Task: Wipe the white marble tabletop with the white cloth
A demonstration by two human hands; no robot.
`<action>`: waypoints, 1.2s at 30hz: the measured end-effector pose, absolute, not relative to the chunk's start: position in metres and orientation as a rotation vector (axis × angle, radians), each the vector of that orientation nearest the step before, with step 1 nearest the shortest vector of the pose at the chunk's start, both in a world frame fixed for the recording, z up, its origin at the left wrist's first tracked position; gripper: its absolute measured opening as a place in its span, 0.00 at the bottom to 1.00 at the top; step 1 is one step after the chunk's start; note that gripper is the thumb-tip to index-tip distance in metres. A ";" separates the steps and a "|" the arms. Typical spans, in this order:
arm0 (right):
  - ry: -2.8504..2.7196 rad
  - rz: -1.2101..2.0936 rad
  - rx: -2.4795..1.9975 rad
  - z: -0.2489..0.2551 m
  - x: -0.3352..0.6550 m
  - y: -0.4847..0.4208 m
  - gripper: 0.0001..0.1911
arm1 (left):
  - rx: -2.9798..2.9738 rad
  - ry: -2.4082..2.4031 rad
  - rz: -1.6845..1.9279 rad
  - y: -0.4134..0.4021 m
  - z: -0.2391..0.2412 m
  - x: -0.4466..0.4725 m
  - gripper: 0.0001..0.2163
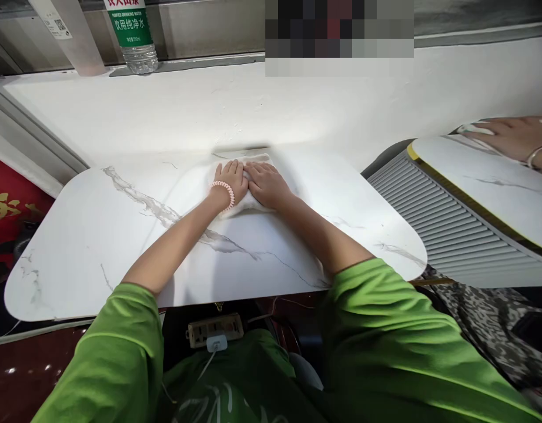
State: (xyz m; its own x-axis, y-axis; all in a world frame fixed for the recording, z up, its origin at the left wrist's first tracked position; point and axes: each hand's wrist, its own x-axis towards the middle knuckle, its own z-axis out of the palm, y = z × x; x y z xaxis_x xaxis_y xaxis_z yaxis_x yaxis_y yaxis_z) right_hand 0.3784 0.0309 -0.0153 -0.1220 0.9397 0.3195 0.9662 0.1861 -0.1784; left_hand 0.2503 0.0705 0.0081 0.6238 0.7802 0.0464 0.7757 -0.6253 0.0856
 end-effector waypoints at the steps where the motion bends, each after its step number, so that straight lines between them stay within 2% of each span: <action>1: -2.135 -0.103 -1.777 -0.015 0.380 0.020 0.27 | 2.773 1.342 0.111 0.059 0.008 0.250 0.26; 8: -2.237 -0.145 -1.598 -0.016 0.415 -0.089 0.27 | 2.791 1.233 -0.005 -0.046 0.014 0.271 0.29; 13: -2.165 -0.198 -1.717 -0.018 0.459 -0.160 0.26 | 2.806 0.990 -0.012 -0.094 0.013 0.316 0.30; 17: -2.139 -0.191 -1.822 -0.016 0.496 -0.179 0.25 | 2.866 0.954 0.053 -0.106 0.008 0.356 0.29; 22: -2.114 -0.134 -1.831 -0.012 0.528 -0.146 0.24 | 2.866 0.980 0.037 -0.081 0.006 0.393 0.29; 30: -2.068 -0.055 -1.845 -0.015 0.556 -0.030 0.24 | 2.769 1.052 0.154 0.028 -0.001 0.422 0.27; 36: -1.998 -0.076 -1.871 -0.021 0.566 0.038 0.25 | 2.733 1.117 0.107 0.086 -0.002 0.431 0.26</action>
State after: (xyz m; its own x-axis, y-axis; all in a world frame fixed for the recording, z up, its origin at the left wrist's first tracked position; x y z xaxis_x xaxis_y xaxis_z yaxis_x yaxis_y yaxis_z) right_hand 0.5657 0.0376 -0.0205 -0.0234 0.9461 0.3229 0.9680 0.1022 -0.2293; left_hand 0.4308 0.0861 -0.0016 0.7142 0.6999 -0.0040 0.6865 -0.6994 0.1991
